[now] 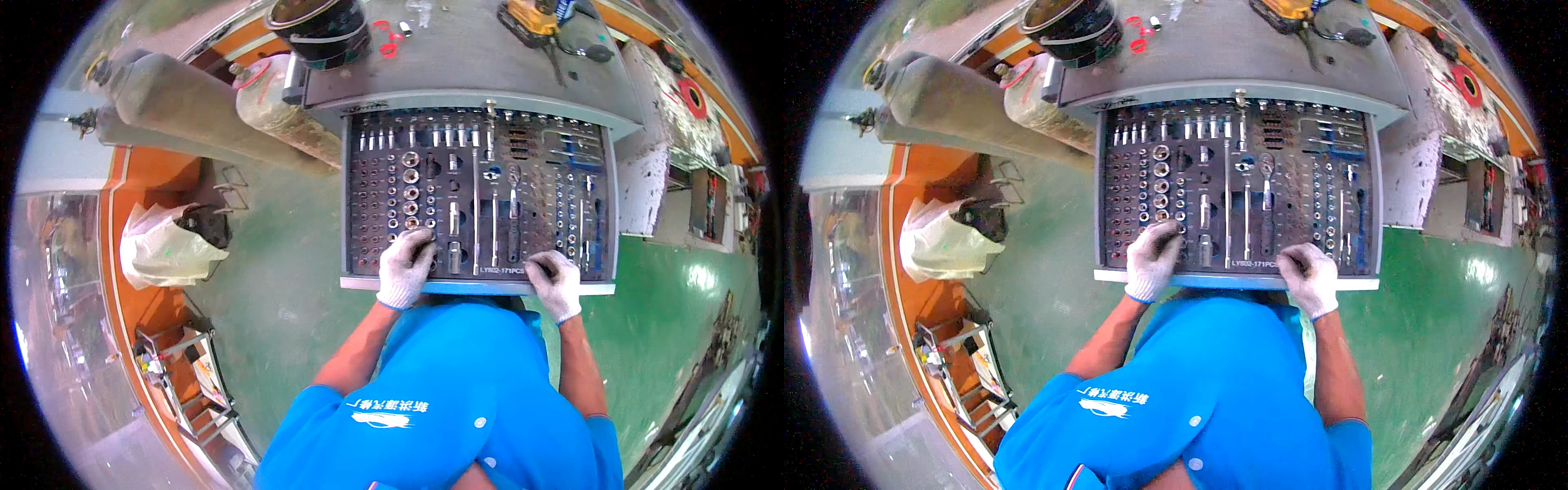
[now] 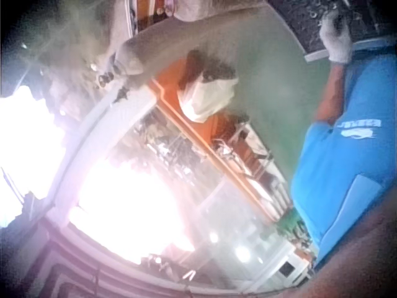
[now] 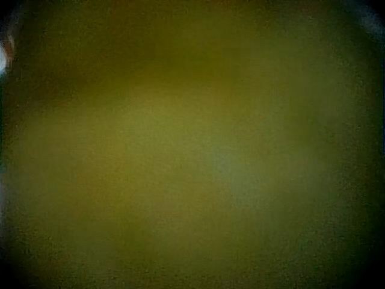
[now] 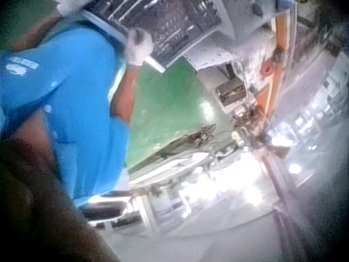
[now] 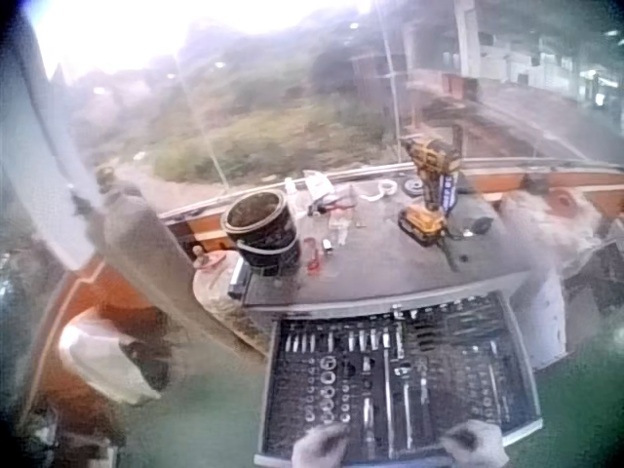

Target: The person selects a wrench and screwdriver from a tool chest, then walks to a white car with its hood open. They use the tools to loosen and remove bolts from a black plastic cover in the engine bay, then remove the cover to access the components underneath.

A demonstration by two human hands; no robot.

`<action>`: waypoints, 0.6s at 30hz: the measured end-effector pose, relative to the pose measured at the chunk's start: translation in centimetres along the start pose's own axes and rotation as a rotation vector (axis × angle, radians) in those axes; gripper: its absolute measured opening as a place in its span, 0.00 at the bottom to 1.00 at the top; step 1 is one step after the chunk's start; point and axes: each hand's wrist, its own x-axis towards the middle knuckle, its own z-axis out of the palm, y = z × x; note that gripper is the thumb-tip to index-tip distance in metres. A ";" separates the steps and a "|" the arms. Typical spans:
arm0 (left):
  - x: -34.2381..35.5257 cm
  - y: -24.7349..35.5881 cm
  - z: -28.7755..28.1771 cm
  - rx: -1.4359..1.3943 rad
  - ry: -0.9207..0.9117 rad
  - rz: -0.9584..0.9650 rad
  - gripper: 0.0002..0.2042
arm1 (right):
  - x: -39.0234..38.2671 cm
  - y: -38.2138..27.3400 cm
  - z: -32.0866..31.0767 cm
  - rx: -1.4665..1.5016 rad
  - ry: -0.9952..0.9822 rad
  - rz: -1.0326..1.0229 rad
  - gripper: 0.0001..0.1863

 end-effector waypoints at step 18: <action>0.2 0.2 -0.1 0.106 -0.047 -0.091 0.10 | -0.3 -0.7 -0.5 -0.074 0.040 -0.048 0.05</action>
